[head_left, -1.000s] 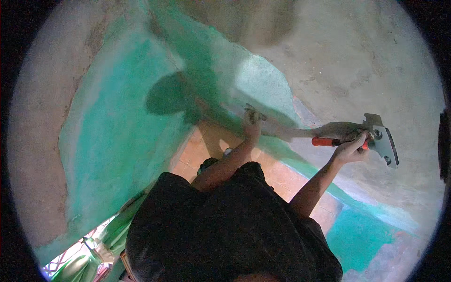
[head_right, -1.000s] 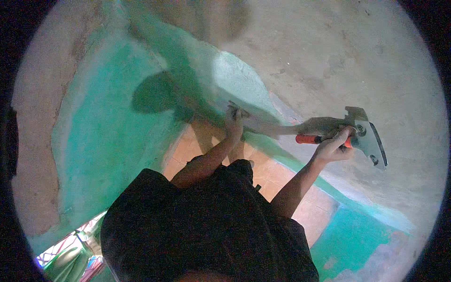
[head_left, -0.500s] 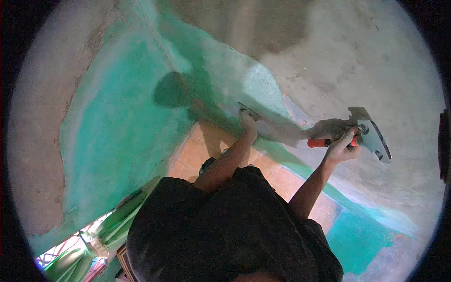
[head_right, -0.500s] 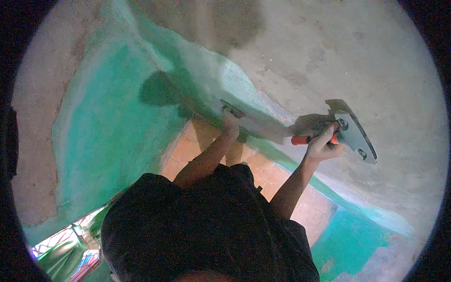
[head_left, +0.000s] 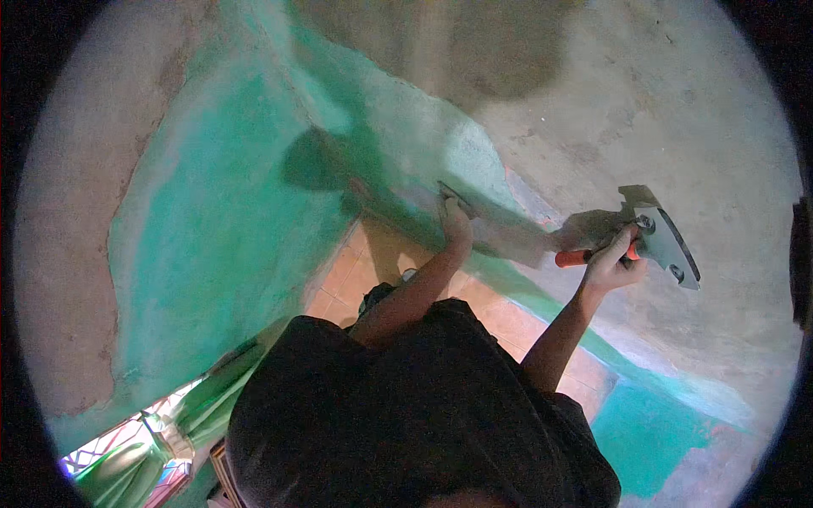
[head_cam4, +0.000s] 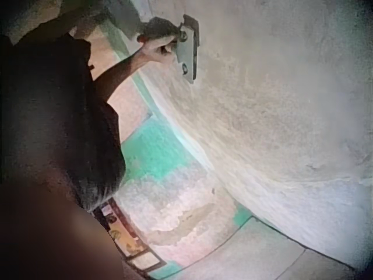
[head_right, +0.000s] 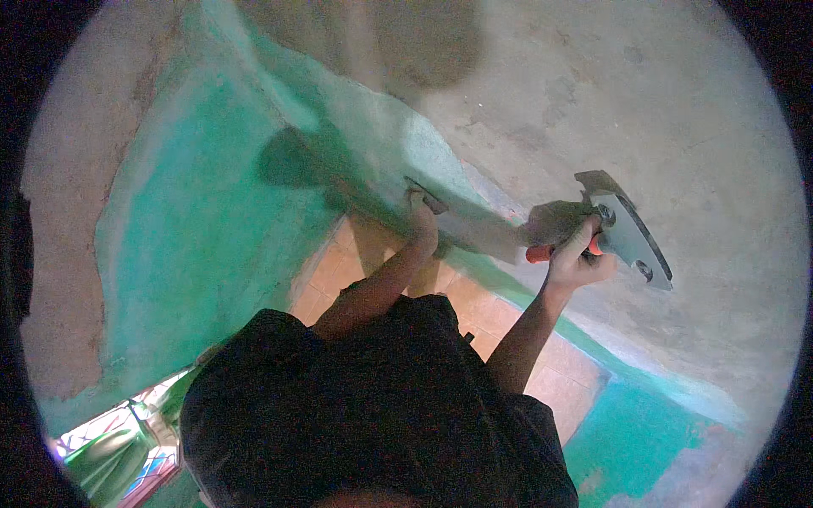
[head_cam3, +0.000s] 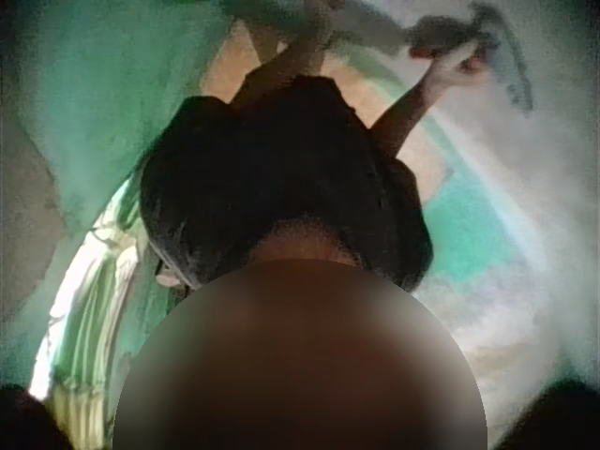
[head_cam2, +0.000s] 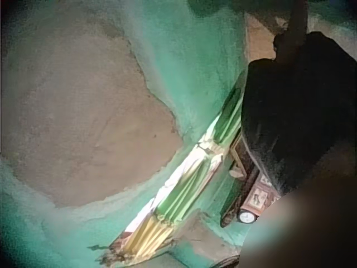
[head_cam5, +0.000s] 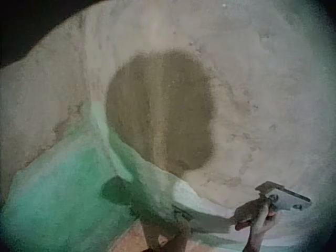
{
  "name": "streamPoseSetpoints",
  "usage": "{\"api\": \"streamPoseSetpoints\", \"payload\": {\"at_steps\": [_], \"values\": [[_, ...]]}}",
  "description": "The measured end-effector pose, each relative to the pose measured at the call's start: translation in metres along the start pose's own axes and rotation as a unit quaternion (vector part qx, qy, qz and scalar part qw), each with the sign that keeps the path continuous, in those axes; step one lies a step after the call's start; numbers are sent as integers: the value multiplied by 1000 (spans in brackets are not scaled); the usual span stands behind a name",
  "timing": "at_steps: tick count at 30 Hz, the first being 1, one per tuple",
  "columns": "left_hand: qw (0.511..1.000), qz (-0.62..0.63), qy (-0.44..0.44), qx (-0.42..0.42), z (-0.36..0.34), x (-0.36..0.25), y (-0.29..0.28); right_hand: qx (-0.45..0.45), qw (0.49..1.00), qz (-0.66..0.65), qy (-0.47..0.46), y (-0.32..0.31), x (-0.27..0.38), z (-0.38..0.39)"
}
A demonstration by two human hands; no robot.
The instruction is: The person is scraping and smoothing a wall using hand tools.
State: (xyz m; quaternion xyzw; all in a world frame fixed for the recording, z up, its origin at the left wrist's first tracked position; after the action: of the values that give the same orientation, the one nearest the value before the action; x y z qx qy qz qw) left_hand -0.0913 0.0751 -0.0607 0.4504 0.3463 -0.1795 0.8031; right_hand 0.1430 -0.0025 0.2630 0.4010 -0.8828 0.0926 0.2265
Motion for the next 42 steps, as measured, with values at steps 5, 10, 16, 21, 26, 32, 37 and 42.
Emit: {"api": "streamPoseSetpoints", "payload": {"at_steps": [5, 10, 16, 21, 26, 32, 37, 42], "values": [[998, 45, -47, 5, 21, -10, 21, -13, 1000, -2, 18, -9, -8, 1], [998, 44, 24, -46, 16, -23, 13, 29, 993, 4, 115, -12, -12, 1], [999, -44, -7, -31, 10, 7, 8, -30, 993, -37, 104, -33, -8, -13], [996, 61, -4, -59, 26, -8, 22, -54, 989, -93, 105, -48, -8, -22], [994, 93, 48, -9, 3, 13, 7, -61, 988, -90, 106, -60, -21, -27], [999, 22, 40, 23, 33, 5, 30, -79, 983, -101, 128, -68, -41, -23], [997, 18, 68, -25, 34, -6, 27, -103, 988, -69, 89, -75, -45, -19], [998, 8, 57, 15, 45, -11, 43, -68, 991, -84, 84, -64, -36, -22]]}}
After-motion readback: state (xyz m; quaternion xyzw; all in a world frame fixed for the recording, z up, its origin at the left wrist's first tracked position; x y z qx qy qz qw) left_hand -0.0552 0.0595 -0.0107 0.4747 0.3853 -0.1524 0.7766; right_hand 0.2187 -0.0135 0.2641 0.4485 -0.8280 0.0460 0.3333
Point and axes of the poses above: each hand's wrist, its own z-axis away from the middle knuckle, its own y-axis out of the palm, x = y × z, the point moved 7 cm from there along -z, towards the middle knuckle, and after that the axes turned 7 degrees about -y, right-handed, at the moved point
